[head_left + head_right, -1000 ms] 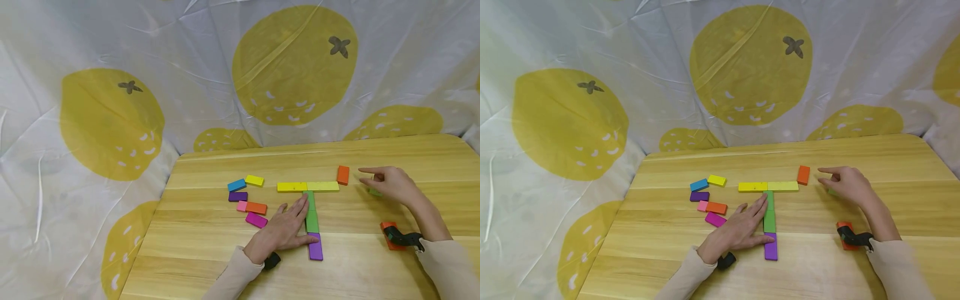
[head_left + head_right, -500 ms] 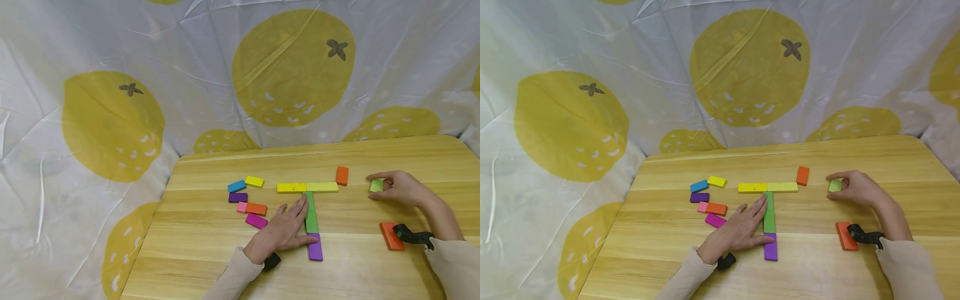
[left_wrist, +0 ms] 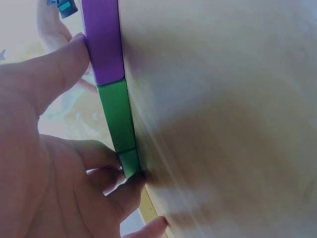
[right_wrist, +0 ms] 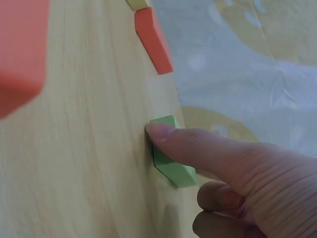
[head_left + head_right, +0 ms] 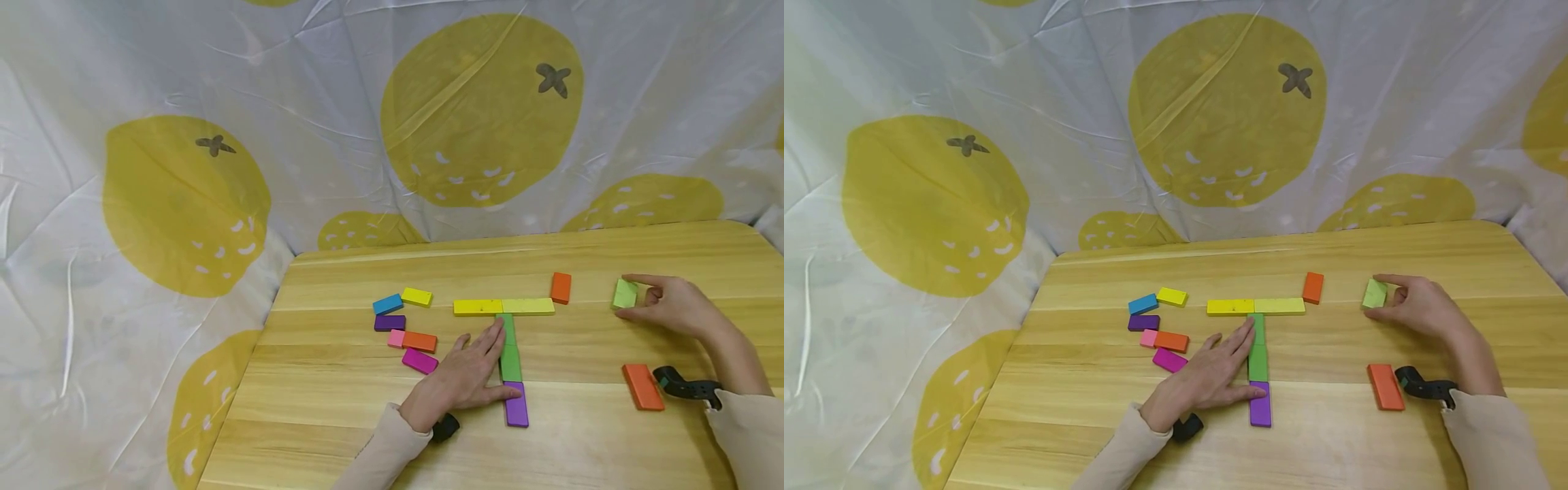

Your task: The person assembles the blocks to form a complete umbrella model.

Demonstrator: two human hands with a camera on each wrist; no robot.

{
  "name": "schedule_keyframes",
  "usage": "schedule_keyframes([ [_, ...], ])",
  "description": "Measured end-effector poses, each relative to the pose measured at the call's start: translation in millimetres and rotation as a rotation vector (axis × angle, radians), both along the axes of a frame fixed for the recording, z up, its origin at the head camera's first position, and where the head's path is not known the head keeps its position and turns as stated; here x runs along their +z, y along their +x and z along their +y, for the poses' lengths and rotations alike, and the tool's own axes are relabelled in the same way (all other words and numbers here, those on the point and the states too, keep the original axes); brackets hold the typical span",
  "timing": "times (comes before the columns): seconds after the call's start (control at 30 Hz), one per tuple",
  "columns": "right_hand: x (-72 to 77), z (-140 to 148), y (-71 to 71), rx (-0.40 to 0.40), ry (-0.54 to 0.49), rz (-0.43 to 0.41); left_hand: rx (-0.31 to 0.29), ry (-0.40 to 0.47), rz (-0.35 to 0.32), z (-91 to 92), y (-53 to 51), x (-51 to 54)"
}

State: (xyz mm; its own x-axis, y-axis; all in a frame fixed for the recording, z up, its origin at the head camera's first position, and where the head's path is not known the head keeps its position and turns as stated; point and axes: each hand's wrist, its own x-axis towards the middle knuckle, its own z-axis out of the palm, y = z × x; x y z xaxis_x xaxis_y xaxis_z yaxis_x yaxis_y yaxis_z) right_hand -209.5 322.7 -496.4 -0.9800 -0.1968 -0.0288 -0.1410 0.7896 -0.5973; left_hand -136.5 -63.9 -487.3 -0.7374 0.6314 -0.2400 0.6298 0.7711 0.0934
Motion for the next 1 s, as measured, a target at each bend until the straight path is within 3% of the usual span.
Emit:
schedule_keyframes([
  [0.23, -0.7, -6.0, -1.9, 0.058, -0.022, 0.033, -0.001, 0.017, 0.002, -1.2, -0.3, -0.4],
  [0.47, 2.2, -2.2, -0.8, -0.004, 0.017, -0.008, -0.003, 0.027, 0.003, -1.4, -0.6, -1.1],
  [0.83, 2.1, -3.1, 0.3, 0.001, -0.025, 0.0, -0.004, 0.032, -0.004, -1.3, -0.9, -1.2],
  [1.0, 2.0, -4.3, -1.7, -0.04, 0.02, -0.018, 0.0, 0.037, -0.013, -1.3, -0.8, -1.0],
])
